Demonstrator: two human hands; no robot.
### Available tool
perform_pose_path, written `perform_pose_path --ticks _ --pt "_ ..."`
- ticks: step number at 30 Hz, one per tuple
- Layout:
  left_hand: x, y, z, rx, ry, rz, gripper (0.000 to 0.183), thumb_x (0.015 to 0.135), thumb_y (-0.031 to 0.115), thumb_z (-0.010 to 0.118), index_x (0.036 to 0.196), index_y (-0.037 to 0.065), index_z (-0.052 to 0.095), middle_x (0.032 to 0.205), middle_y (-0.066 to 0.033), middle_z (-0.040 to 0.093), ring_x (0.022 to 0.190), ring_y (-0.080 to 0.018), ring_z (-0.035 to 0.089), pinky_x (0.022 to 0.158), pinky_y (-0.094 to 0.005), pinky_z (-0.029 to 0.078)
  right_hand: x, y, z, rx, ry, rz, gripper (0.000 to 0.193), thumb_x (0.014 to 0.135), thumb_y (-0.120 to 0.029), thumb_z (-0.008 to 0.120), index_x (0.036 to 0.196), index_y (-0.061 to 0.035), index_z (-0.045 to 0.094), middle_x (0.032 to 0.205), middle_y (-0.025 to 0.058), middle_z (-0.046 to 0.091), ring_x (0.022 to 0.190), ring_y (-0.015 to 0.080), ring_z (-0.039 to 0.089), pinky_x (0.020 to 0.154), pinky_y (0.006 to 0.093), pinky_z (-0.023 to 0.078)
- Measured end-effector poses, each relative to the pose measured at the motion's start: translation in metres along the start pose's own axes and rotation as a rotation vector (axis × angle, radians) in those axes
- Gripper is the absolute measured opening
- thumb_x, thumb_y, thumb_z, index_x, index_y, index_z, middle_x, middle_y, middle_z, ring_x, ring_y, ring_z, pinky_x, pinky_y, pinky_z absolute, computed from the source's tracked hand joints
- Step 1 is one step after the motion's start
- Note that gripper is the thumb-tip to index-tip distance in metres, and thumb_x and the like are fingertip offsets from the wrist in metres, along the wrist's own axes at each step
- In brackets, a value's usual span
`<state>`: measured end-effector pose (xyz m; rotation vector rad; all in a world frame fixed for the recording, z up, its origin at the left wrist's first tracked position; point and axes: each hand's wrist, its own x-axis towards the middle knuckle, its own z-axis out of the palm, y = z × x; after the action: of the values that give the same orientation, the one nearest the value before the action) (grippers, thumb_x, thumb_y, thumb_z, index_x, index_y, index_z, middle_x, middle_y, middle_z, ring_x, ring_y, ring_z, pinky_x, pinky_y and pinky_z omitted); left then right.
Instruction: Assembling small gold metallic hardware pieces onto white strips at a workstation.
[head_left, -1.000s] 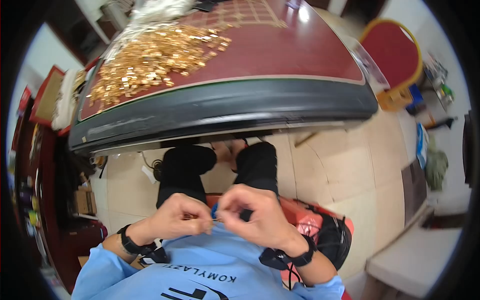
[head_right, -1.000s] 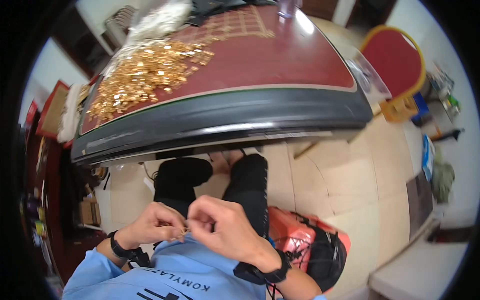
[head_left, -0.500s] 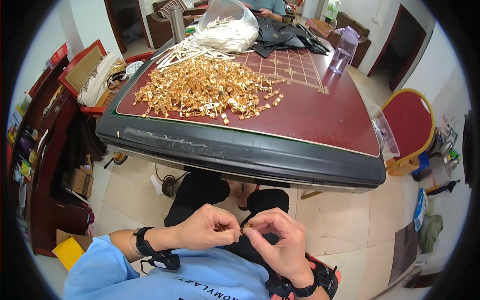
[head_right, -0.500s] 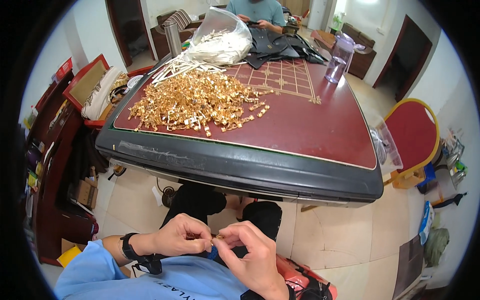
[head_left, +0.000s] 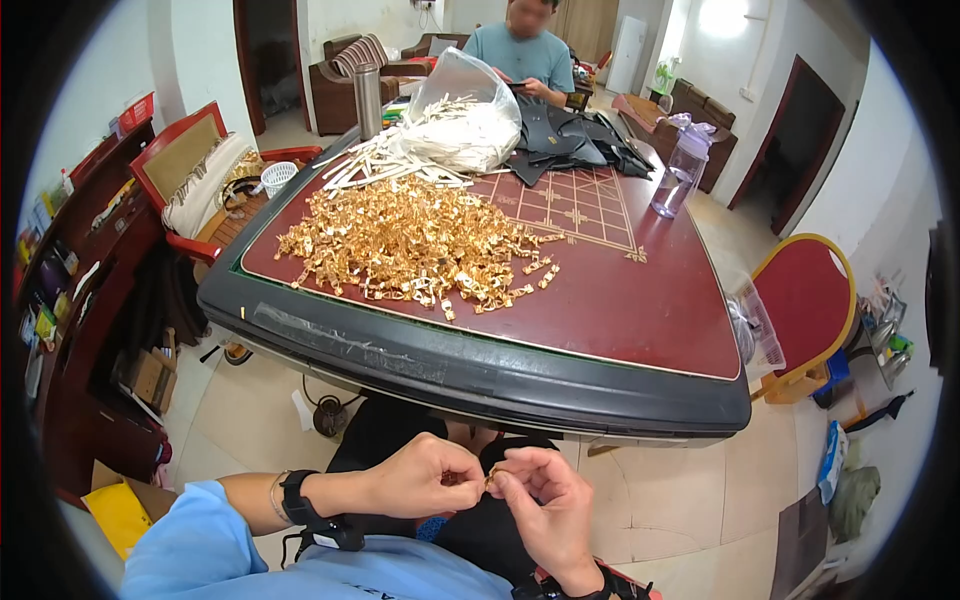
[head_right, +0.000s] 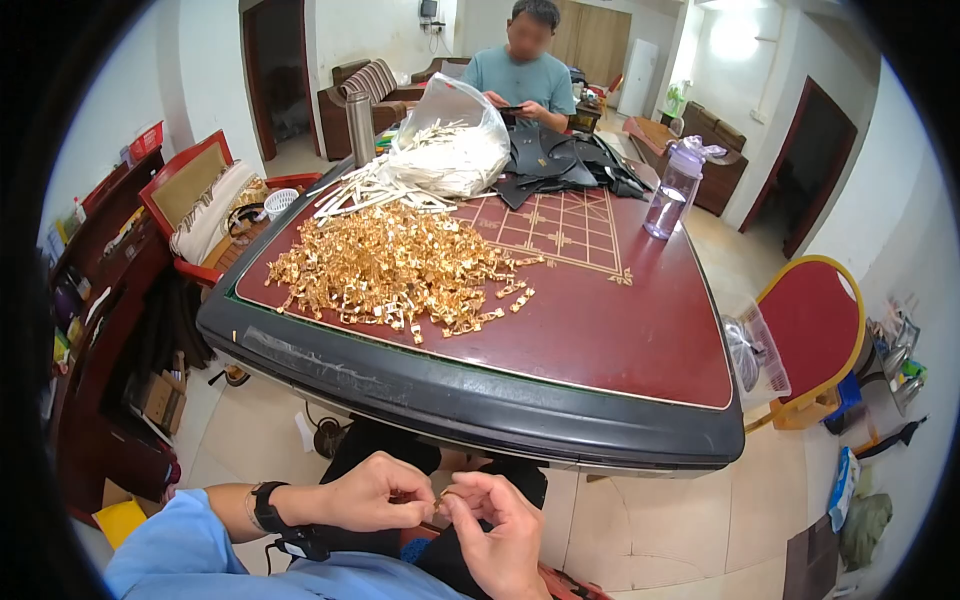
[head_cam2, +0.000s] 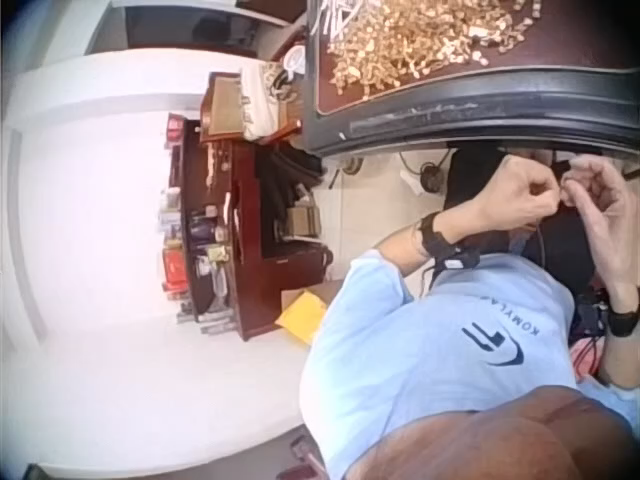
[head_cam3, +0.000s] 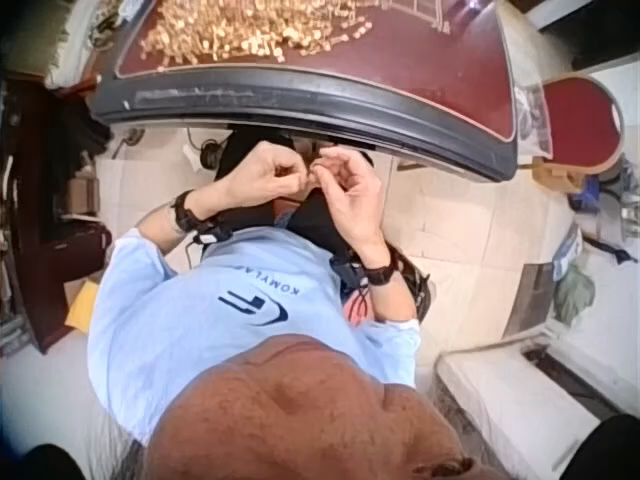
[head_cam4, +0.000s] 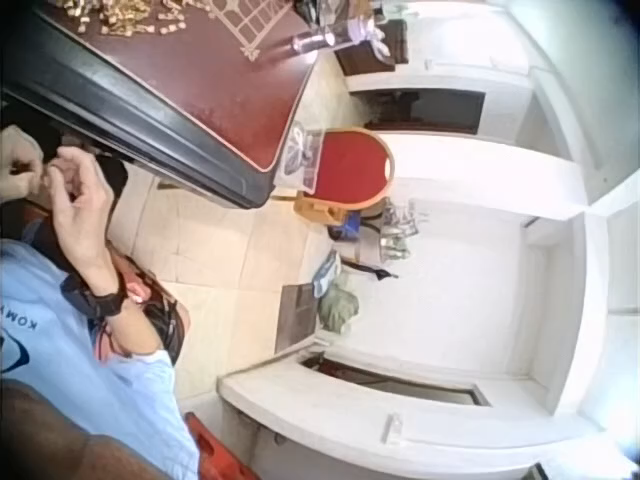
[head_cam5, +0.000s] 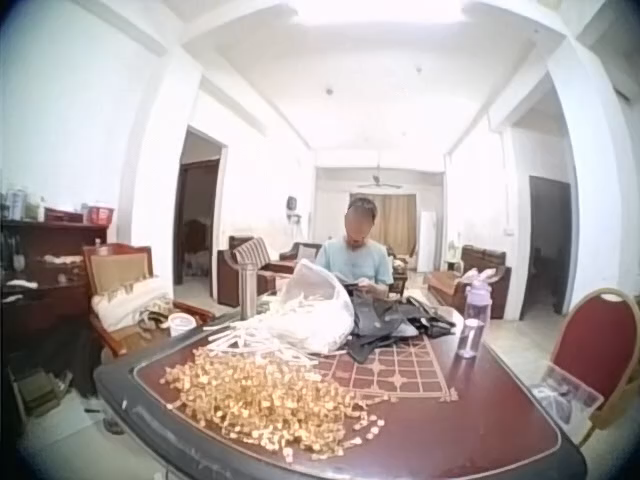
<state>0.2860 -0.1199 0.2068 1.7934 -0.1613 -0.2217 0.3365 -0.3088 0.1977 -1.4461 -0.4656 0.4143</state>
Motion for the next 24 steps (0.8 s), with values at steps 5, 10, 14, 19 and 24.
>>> perform_pose_path --ticks 5,10,14,19,24 --pt "0.04 -0.018 -0.012 -0.425 0.254 -0.091 0.017 0.094 0.012 0.055 0.097 0.002 0.068 0.068 -0.0004 0.061 0.053 -0.003 0.048 0.047 -0.0196 0.037 0.009 -0.009 -0.005 -0.114 0.113 -0.17 0.044 0.086 0.008 0.064 0.128 0.004 0.051 0.11 0.0138 0.06 0.101 0.0197 0.065 0.086 0.0296 0.055" --pt "0.065 -0.019 -0.026 -0.762 0.432 -0.109 0.041 0.102 0.02 0.049 0.14 0.004 0.044 0.064 -0.0017 0.055 0.04 -0.005 0.037 0.038 -0.0199 0.028 -0.002 -0.005 -0.017 -0.299 0.012 -0.173 0.034 0.085 0.005 0.067 0.117 0.0059 0.06 0.111 0.0133 0.06 0.094 0.0217 0.068 0.084 0.0302 0.056" --pt "0.063 -0.019 -0.032 -0.799 0.408 -0.042 0.057 0.104 0.018 0.045 0.153 0.008 0.019 0.066 -0.0036 0.054 0.039 -0.0051 0.036 0.038 -0.0195 0.029 -0.001 -0.002 -0.015 -0.369 0.003 -0.206 0.028 0.084 0.005 0.067 0.112 0.005 0.064 0.107 0.0143 0.063 0.09 0.0204 0.069 0.08 0.0293 0.057" --pt "0.042 -0.018 -0.026 -0.963 0.343 -0.136 0.037 0.103 0.016 0.046 0.137 0.002 0.045 0.064 -0.0031 0.053 0.039 -0.004 0.035 0.038 -0.019 0.028 0.01 0.004 -0.018 -0.501 -0.015 -0.304 0.028 0.08 0.003 0.072 0.107 0.0014 0.065 0.101 0.0152 0.065 0.089 0.025 0.067 0.076 0.0322 0.054" --pt "0.005 -0.015 -0.027 -0.998 0.249 -0.286 0.027 0.102 0.014 0.046 0.123 0.0 0.056 0.062 -0.0023 0.052 0.039 -0.0032 0.035 0.037 -0.0186 0.027 0.023 0.002 -0.023 -0.619 -0.057 -0.365 0.027 0.08 -0.002 0.073 0.105 0.0003 0.066 0.103 0.0152 0.065 0.09 0.0312 0.066 0.077 0.0358 0.053"
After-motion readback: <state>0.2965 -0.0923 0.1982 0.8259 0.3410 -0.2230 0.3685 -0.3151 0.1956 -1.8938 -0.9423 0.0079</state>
